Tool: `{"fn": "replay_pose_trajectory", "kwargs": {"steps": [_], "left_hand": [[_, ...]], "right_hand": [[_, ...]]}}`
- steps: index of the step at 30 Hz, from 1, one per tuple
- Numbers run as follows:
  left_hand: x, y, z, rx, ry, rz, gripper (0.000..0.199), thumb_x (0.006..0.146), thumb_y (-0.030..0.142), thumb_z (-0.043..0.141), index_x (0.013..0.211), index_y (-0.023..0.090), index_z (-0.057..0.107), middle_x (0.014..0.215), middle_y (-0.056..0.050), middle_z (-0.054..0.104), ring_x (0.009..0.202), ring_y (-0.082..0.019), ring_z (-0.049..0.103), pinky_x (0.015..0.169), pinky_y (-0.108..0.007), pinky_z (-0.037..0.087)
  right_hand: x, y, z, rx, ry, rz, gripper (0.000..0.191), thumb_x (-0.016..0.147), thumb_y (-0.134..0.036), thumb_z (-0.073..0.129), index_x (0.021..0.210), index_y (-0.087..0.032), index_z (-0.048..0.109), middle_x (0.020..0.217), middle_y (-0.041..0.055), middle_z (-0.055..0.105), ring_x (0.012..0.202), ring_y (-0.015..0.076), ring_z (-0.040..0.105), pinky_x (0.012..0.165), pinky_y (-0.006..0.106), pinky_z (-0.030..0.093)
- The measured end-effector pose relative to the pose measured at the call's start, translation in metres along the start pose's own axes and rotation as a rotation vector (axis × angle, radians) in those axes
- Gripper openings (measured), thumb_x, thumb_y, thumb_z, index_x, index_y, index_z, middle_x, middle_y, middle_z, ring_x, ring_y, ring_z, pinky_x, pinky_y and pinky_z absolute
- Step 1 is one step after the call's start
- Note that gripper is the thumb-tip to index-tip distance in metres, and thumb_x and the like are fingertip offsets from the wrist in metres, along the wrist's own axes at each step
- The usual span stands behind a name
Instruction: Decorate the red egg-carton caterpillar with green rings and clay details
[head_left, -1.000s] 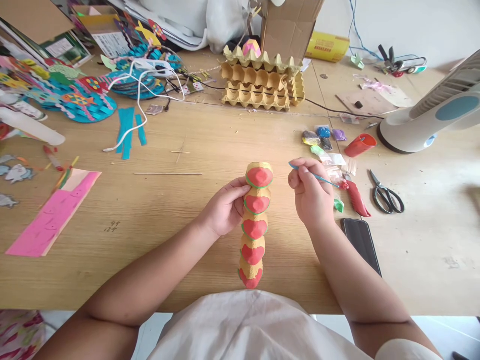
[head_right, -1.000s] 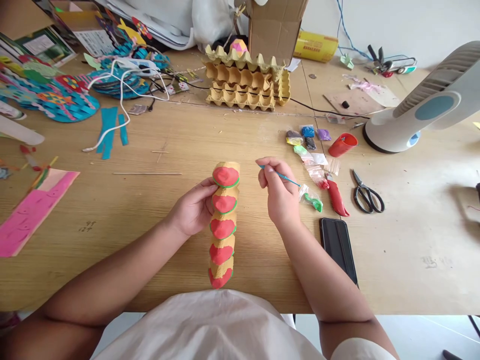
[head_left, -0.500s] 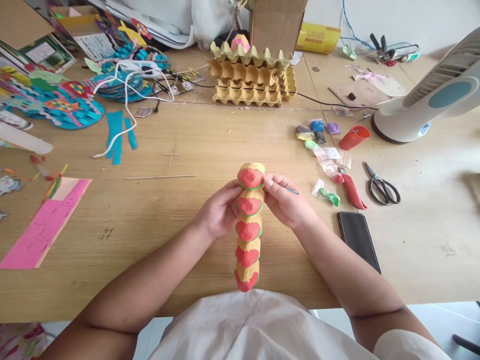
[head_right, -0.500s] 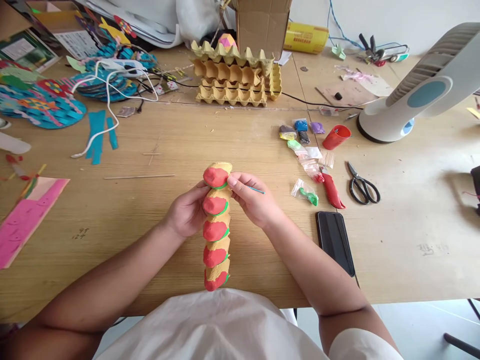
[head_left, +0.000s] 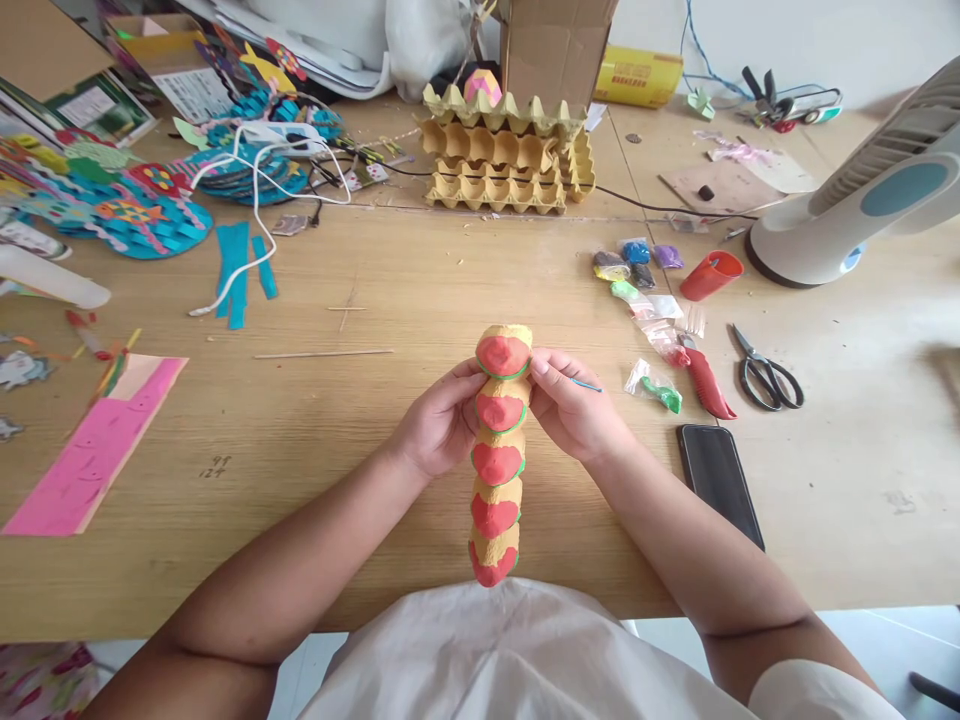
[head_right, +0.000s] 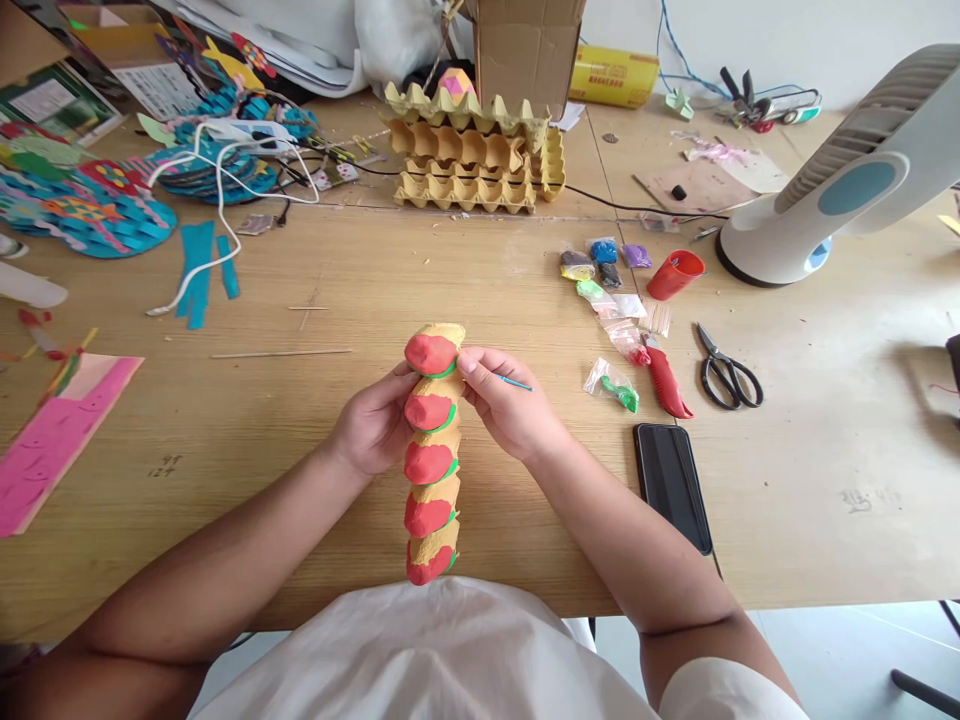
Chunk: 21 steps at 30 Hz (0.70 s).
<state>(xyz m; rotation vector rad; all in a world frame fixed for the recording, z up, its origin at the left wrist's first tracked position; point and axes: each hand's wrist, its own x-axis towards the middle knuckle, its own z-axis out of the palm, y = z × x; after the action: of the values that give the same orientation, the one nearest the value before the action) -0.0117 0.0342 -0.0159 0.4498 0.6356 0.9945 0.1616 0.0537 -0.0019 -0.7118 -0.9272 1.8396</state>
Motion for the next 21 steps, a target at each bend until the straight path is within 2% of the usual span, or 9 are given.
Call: {"fn": "replay_pose_trajectory", "kwargs": {"steps": [11,21], "left_hand": [[-0.0009,-0.0007,0.0027,0.029,0.003,0.005,0.025,0.083,0.038,0.082,0.104,0.026,0.076,0.081,-0.002,0.072,0.066,-0.019,0.062,0.060,-0.031,0.042],[-0.0003,-0.0024,0.0011,0.013,0.009,0.018,0.023,0.083,0.036,0.081,0.103,0.025,0.077,0.087,-0.004,0.074,0.071,-0.019,0.064,0.063,-0.031,0.046]], "right_hand": [[-0.0017,0.0043,0.0025,0.041,0.049,-0.004,0.032,0.076,-0.050,0.091,0.081,-0.023,0.075,0.075,-0.0016,0.072,0.070,0.0148,0.064,0.073,0.029,0.055],[-0.0030,0.0036,0.0045,0.015,0.090,0.004,0.037,0.075,-0.053,0.089,0.077,-0.022,0.069,0.074,-0.0022,0.068,0.068,0.0135,0.061,0.069,0.028,0.054]]}}
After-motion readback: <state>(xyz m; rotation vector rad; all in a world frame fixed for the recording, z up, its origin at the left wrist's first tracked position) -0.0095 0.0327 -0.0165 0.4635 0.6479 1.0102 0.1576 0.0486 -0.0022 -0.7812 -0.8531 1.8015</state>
